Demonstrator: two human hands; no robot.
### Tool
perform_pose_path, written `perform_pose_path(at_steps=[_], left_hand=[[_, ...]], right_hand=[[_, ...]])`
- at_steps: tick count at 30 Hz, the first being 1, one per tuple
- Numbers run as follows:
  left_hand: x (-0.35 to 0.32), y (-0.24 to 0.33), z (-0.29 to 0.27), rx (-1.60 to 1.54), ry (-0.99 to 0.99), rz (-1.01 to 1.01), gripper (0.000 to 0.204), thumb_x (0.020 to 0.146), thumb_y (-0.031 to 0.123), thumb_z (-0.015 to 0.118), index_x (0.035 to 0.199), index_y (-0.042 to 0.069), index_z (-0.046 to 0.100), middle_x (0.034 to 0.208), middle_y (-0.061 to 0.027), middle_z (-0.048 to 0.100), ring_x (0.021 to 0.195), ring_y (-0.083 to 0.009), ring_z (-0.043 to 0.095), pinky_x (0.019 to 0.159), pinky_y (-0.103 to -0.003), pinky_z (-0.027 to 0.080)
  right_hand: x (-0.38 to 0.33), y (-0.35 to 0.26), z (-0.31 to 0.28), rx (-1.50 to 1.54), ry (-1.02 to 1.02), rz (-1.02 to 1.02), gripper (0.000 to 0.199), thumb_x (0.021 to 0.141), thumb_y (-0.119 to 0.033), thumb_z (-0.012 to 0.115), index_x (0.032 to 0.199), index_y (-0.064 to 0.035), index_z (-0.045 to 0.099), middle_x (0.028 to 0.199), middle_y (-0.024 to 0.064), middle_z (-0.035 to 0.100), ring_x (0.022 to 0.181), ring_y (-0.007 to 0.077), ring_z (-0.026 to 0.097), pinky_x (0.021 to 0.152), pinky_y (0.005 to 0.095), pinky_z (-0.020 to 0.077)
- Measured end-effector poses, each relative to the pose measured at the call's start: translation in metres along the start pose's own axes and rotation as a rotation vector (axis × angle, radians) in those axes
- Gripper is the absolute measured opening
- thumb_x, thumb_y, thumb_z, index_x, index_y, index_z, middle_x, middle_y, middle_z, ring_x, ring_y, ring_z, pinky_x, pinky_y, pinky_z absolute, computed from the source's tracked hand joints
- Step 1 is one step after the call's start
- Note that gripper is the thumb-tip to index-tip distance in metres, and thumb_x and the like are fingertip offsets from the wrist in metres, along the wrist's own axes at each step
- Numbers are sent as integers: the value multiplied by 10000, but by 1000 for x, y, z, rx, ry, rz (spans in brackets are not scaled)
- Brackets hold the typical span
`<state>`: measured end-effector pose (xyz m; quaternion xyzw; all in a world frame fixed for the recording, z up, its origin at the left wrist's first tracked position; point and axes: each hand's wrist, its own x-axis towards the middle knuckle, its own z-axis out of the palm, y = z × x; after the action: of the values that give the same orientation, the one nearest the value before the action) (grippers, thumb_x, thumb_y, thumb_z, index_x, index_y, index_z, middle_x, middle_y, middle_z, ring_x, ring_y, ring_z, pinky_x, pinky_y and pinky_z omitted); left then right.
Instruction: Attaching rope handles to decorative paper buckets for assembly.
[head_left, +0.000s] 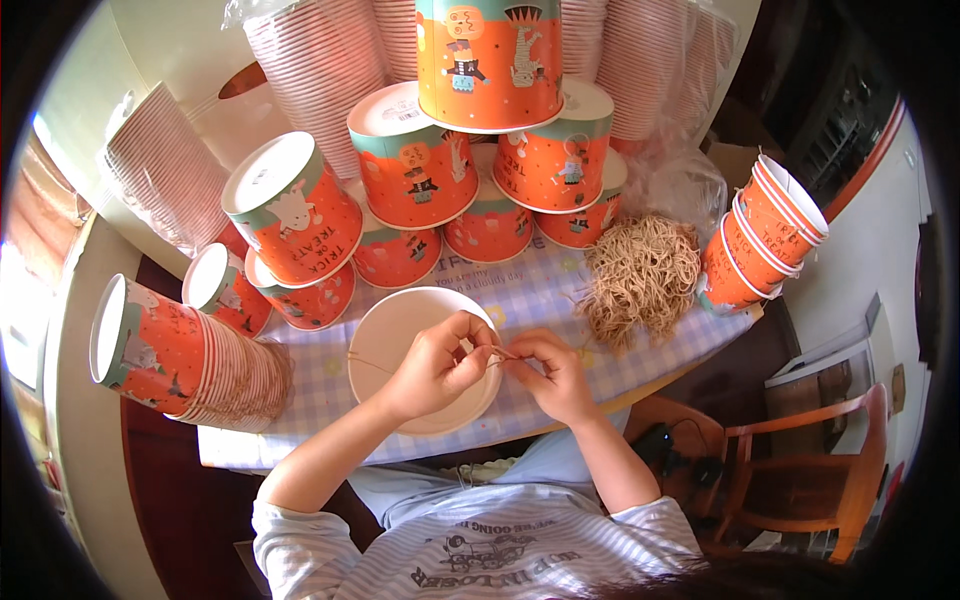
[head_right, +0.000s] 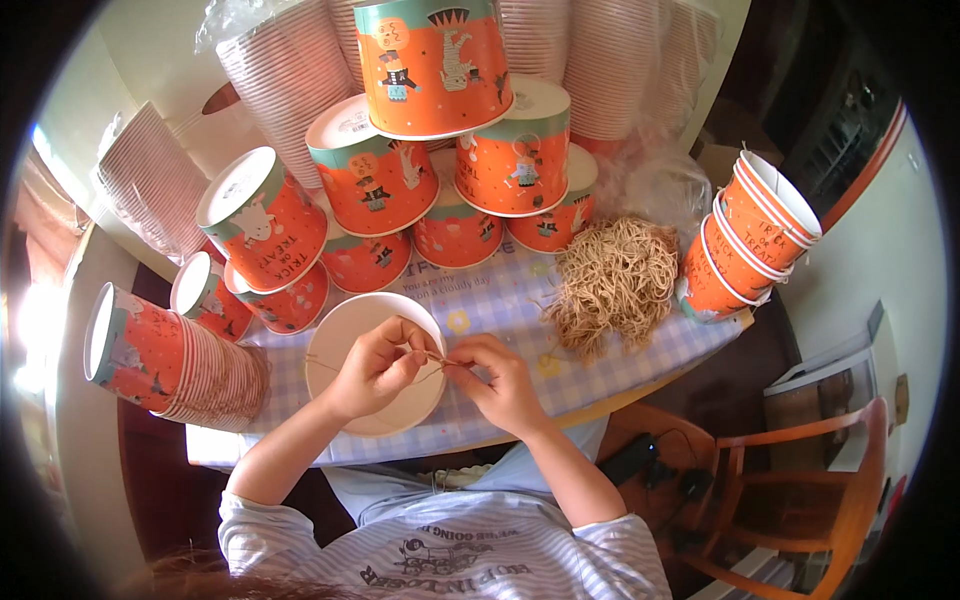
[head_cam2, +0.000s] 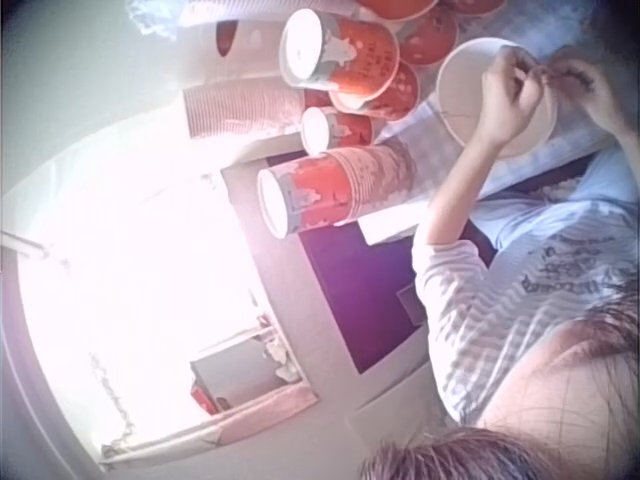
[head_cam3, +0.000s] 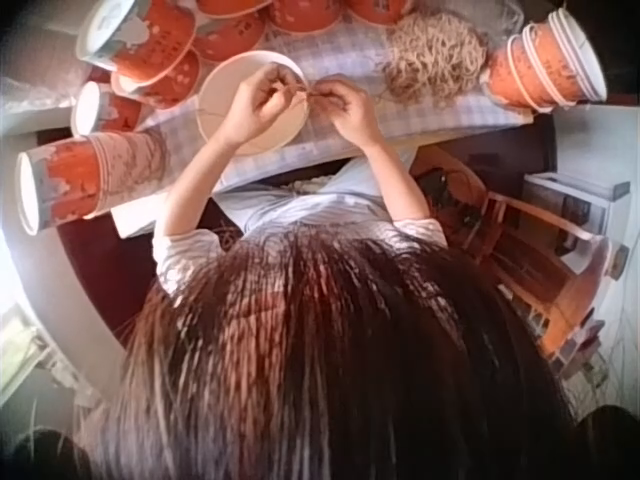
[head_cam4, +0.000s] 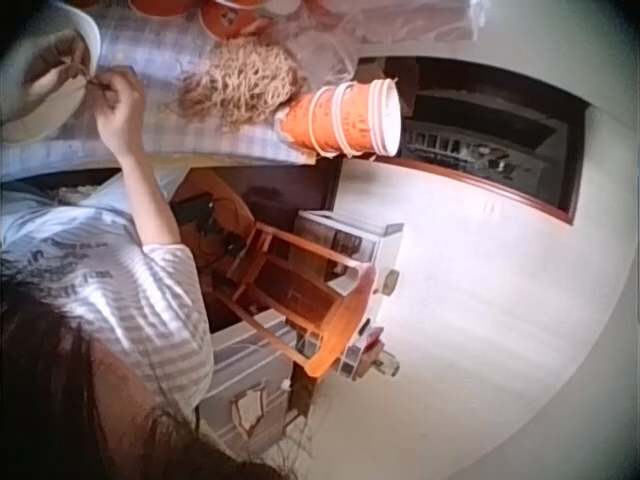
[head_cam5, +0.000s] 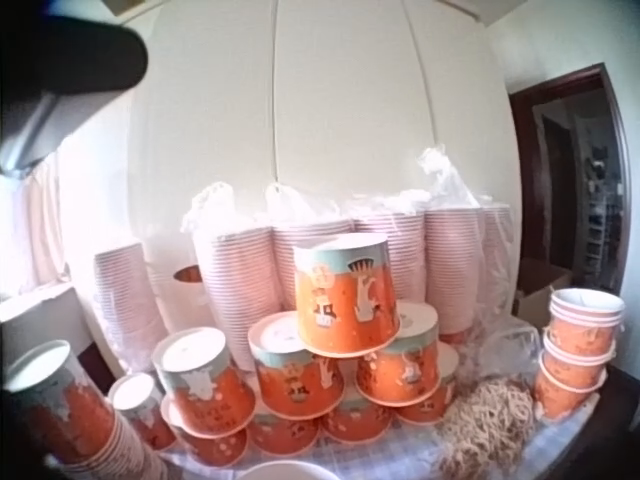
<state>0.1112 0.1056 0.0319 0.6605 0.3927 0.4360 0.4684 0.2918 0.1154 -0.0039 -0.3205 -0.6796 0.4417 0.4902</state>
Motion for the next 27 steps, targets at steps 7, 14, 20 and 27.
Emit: perform_pose_path(at_steps=[7, 14, 20, 27], left_hand=[[2, 3, -5, -115, 11, -13, 112, 853, 101, 508, 880, 0, 466, 820, -67, 605, 754, -108, 585, 670, -245, 474], [-4, 11, -12, 181, -71, -136, 77, 863, 60, 480, 890, -9, 459, 818, -87, 608, 782, -129, 610, 628, -245, 491], [-2, 7, -11, 22, -58, -248, 42, 879, 37, 448, 871, -2, 434, 851, -87, 597, 795, -121, 599, 593, -224, 497], [-1, 0, -11, -97, -14, -238, 88, 877, 69, 465, 870, -16, 447, 851, -96, 620, 770, -127, 612, 602, -249, 512]], right_hand=[[12, -4, -11, 28, -122, 73, 127, 790, -90, 644, 886, -11, 618, 871, 44, 598, 703, 93, 529, 605, 217, 425], [2, 23, -9, 105, -87, 155, 184, 803, -89, 629, 952, -6, 560, 854, 13, 578, 718, 63, 520, 623, 212, 433], [-12, 30, 3, 442, -126, 387, 161, 822, -64, 596, 967, -21, 541, 889, -8, 564, 777, 51, 528, 696, 189, 434], [-12, 35, 4, 424, -148, 403, 134, 838, -79, 579, 952, -19, 540, 868, -7, 559, 790, 47, 526, 692, 182, 426]])
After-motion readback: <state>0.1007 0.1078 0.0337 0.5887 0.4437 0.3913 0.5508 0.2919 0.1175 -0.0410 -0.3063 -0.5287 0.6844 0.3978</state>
